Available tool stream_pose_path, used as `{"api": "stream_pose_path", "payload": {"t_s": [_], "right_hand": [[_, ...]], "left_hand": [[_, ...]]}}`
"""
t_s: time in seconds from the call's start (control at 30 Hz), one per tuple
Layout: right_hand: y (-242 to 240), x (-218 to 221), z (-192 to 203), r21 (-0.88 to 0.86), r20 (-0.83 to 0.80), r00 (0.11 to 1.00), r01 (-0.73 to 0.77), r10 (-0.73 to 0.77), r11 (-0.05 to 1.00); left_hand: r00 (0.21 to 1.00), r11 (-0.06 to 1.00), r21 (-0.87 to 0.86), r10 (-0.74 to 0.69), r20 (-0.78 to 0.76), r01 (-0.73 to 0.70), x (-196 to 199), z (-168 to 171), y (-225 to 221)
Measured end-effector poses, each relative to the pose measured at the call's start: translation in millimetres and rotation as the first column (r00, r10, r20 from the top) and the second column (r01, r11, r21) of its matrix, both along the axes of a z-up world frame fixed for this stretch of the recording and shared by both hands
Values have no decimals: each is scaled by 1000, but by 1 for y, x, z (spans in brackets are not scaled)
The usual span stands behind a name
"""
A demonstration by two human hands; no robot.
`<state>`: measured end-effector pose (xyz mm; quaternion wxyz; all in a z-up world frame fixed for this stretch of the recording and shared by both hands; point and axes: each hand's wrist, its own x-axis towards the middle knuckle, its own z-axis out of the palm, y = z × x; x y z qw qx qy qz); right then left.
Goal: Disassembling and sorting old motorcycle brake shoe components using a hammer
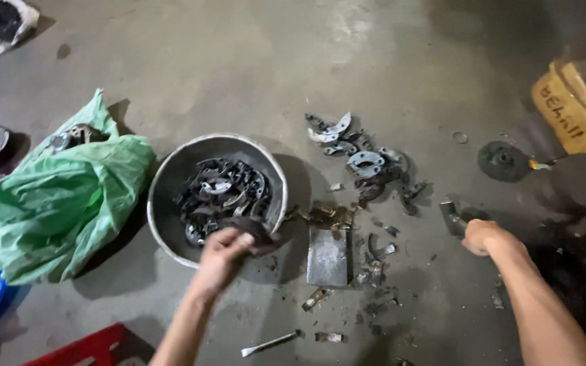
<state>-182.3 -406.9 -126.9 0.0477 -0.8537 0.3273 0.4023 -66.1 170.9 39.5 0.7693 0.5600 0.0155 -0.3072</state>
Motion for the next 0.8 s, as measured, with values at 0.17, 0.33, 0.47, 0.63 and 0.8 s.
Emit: {"api": "stream_pose_path", "payload": {"t_s": [0.17,0.33,0.47,0.63,0.8], "right_hand": [[-9,2,-8,-7,-7,1000,30,-30,1000],[-3,10,-15,-48,-56,997,-48,45,998],[4,8,2,-36,-85,983,-168,164,985],[38,12,74,101,46,996,66,-71,993],[42,19,99,124,-24,999,29,-26,992]], "left_hand": [[875,655,685,-74,479,-320,38,54,70],[723,512,761,-336,604,-399,34,41,101],[624,109,911,-696,355,-397,45,-1,92],[486,133,944,-830,273,-303,50,-7,-5],[311,334,930,-877,367,-154,50,-42,-134]]}}
